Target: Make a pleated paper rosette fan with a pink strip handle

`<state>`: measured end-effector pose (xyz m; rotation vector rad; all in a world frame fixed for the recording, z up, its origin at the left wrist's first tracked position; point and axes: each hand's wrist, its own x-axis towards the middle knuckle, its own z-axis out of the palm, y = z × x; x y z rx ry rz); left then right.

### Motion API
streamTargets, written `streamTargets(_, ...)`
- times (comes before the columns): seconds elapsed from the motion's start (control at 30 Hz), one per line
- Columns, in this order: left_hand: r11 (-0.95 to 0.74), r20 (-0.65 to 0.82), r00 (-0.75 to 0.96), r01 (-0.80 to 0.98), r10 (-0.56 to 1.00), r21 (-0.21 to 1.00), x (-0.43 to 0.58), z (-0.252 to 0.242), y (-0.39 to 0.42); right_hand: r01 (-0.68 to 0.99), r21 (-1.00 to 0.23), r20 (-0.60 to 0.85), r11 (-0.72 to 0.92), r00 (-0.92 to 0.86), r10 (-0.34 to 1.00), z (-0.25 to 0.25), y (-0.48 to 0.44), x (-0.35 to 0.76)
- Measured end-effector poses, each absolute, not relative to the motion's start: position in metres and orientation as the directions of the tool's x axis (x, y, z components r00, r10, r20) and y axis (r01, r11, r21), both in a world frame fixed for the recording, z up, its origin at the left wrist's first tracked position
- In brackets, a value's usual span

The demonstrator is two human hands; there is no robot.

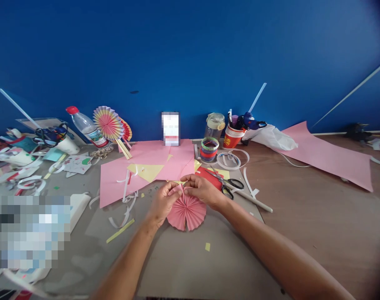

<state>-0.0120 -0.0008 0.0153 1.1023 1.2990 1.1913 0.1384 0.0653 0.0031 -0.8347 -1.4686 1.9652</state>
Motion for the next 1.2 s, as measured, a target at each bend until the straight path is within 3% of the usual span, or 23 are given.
streamTargets(0.23, 0.05, -0.037, -0.126, 0.102, 0.991, 0.994, -0.01, 0.012, -0.002, -0.042, -0.973, -0.137, -0.225, -0.679, 0.721, -0.001, 0.067, 0.139)
streamTargets(0.53, 0.044, -0.03, -0.133, 0.103, 0.991, 0.994, -0.012, 0.012, -0.002, -0.042, -0.974, -0.132, -0.221, -0.687, 0.715, 0.001, 0.069, 0.141)
streamTargets(1.2, 0.008, 0.012, -0.122, 0.161, 0.992, 0.987, -0.013, 0.01, 0.0, -0.155, -0.921, -0.171, -0.358, -0.664, 0.728, 0.006, 0.064, 0.139)
